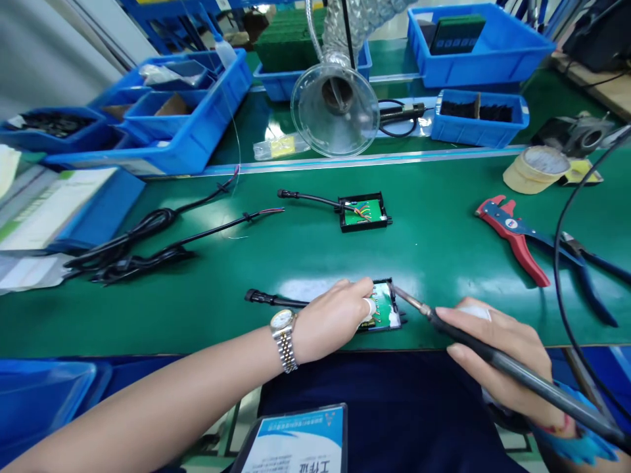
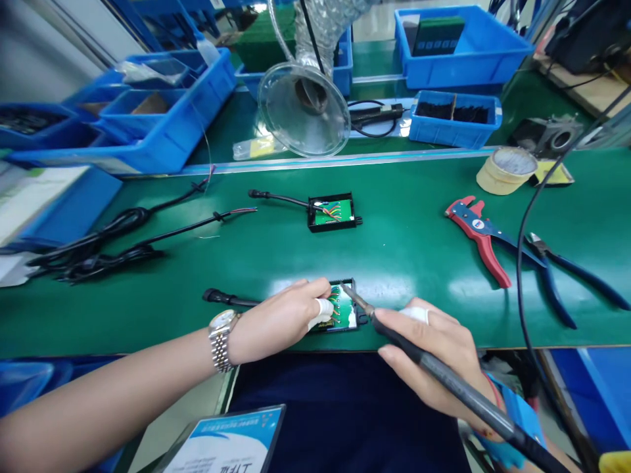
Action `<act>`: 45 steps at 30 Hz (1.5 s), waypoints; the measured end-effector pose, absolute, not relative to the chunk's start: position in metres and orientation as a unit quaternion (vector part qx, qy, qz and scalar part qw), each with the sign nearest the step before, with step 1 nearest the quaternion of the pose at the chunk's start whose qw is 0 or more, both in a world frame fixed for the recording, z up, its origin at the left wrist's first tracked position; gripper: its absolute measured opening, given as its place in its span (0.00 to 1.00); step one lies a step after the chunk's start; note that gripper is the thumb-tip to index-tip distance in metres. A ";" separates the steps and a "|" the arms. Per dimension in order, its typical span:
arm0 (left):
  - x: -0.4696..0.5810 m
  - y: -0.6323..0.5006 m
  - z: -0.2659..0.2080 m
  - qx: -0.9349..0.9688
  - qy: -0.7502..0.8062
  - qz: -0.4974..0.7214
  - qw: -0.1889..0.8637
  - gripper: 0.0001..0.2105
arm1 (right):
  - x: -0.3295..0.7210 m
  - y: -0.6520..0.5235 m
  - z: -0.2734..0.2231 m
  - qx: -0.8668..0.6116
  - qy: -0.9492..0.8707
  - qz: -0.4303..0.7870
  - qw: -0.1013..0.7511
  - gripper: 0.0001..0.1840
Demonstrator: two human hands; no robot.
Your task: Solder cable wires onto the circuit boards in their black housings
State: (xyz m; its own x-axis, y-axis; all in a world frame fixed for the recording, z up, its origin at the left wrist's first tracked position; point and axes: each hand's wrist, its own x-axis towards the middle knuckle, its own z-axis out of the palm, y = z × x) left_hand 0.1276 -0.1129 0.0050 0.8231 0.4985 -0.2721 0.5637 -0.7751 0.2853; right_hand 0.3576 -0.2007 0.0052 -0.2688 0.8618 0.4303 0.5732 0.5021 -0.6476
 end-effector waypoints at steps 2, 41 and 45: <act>0.128 -0.113 0.006 0.938 0.284 -0.090 0.180 0.13 | 0.361 -0.201 0.009 -0.448 -0.784 0.223 0.367 0.17; 0.139 -0.111 0.018 0.934 0.280 -0.139 0.172 0.11 | 0.353 -0.183 0.014 -0.410 -0.807 0.295 0.305 0.12; 0.139 -0.111 0.018 0.932 0.282 -0.140 0.178 0.11 | 0.354 -0.181 0.016 -0.405 -0.808 0.296 0.308 0.11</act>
State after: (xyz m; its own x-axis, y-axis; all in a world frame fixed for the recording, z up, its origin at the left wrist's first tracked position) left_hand 0.1390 -0.1108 0.0178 0.8020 0.4764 -0.3604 0.5755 -0.7778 0.2526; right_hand 0.3541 -0.1813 0.0161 -0.4823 0.8368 0.2590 0.4718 0.4973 -0.7281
